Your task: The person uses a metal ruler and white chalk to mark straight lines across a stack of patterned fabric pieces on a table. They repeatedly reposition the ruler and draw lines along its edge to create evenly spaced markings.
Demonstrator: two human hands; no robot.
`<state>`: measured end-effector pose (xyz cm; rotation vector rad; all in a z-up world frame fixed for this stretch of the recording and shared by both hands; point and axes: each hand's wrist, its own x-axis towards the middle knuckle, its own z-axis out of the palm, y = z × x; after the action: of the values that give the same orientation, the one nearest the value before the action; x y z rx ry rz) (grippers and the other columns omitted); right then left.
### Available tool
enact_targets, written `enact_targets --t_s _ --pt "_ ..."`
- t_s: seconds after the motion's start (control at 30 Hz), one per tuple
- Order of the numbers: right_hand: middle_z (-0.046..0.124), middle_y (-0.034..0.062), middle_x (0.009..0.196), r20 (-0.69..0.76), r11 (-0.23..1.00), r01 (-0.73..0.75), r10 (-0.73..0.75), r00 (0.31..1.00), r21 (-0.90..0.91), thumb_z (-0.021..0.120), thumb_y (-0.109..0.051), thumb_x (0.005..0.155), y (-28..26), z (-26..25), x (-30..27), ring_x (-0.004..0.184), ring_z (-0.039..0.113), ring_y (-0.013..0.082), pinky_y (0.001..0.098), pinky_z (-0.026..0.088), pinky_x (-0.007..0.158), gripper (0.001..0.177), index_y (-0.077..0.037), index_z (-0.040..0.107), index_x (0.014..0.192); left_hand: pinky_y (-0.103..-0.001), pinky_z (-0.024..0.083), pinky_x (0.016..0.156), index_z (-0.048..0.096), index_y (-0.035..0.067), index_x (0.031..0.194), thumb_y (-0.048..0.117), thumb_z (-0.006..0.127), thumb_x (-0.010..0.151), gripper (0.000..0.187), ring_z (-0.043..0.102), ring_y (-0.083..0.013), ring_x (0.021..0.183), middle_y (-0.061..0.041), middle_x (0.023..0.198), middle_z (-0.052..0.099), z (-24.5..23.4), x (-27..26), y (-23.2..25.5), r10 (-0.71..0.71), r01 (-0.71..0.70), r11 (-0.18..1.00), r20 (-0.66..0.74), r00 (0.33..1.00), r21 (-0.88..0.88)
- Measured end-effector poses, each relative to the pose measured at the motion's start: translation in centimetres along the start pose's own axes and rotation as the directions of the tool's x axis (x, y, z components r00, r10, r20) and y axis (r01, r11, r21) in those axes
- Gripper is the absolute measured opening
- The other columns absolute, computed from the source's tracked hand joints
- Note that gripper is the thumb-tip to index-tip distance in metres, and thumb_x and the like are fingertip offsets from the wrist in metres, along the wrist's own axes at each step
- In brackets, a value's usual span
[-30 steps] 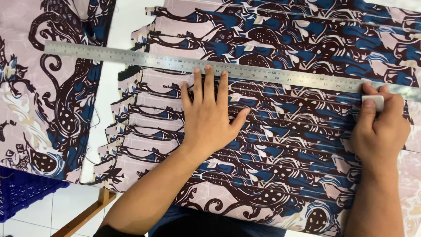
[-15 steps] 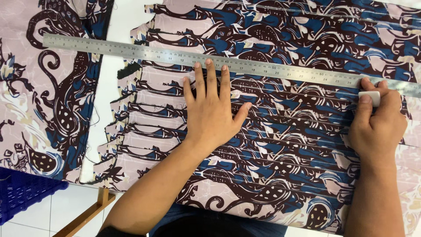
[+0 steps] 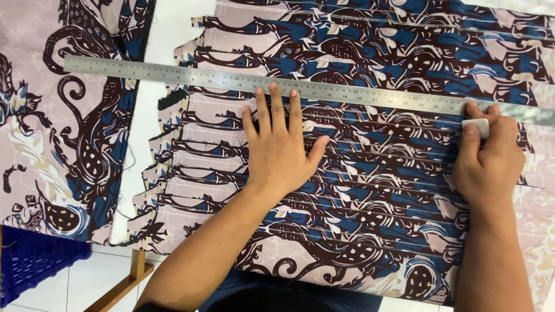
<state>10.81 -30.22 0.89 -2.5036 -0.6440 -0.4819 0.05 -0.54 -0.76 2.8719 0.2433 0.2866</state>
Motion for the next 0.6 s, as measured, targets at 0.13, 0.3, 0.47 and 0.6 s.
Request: enact_targets --t_s 0.13,0.3,0.47,0.6 --pt "0.07 0.0235 0.123 0.011 0.998 -0.016 0.017 1.0 -0.059 0.06 -0.004 0.109 0.4 0.2 -0.1 0.117 0.066 0.0435 0.05 0.053 0.092 0.01 0.004 0.06 0.116 -0.074 0.015 0.116 0.036 -0.006 0.153 0.061 0.054 0.095 0.091 0.021 -0.0555 0.148 -0.039 0.159 0.024 0.0 -0.1 0.0 -0.003 0.003 1.0 0.005 1.0 0.006" --pt "0.07 0.0216 0.126 0.006 0.998 0.015 -0.014 1.0 -0.058 0.058 -0.005 0.108 1.8 0.7 -0.8 0.119 0.064 0.0442 0.0519 0.051 0.094 0.01 0.003 0.058 0.114 -0.074 0.014 0.117 0.035 -0.006 0.153 0.062 0.053 0.095 0.092 0.023 -0.0508 0.151 -0.035 0.16 0.027 0.1 -0.1 0.1 -0.014 0.014 1.0 0.003 1.0 -0.016" --pt "0.069 0.0202 0.133 0.005 0.997 0.027 -0.026 1.0 -0.077 0.059 -0.007 0.115 2.5 0.8 -1.1 0.12 0.063 0.0408 0.0481 0.051 0.101 0.009 0.001 0.061 0.119 -0.074 0.014 0.116 0.037 0.008 0.157 0.06 0.052 0.096 0.081 0.022 -0.0514 0.149 -0.033 0.158 0.03 0.2 -0.1 0.1 0.005 -0.005 1.0 0.003 1.0 -0.009" --pt "0.069 0.0181 0.125 -0.049 0.985 0.145 -0.15 0.987 -0.091 0.066 -0.007 0.111 0.5 0.8 -0.8 0.112 0.067 0.0377 0.0439 0.054 0.097 0.009 0.0 0.067 0.118 -0.073 0.015 0.115 0.038 0.015 0.157 0.059 0.049 0.097 0.076 0.021 -0.0526 0.149 -0.033 0.158 0.029 0.1 -0.3 0.3 0.015 -0.015 1.0 0.001 1.0 0.0"
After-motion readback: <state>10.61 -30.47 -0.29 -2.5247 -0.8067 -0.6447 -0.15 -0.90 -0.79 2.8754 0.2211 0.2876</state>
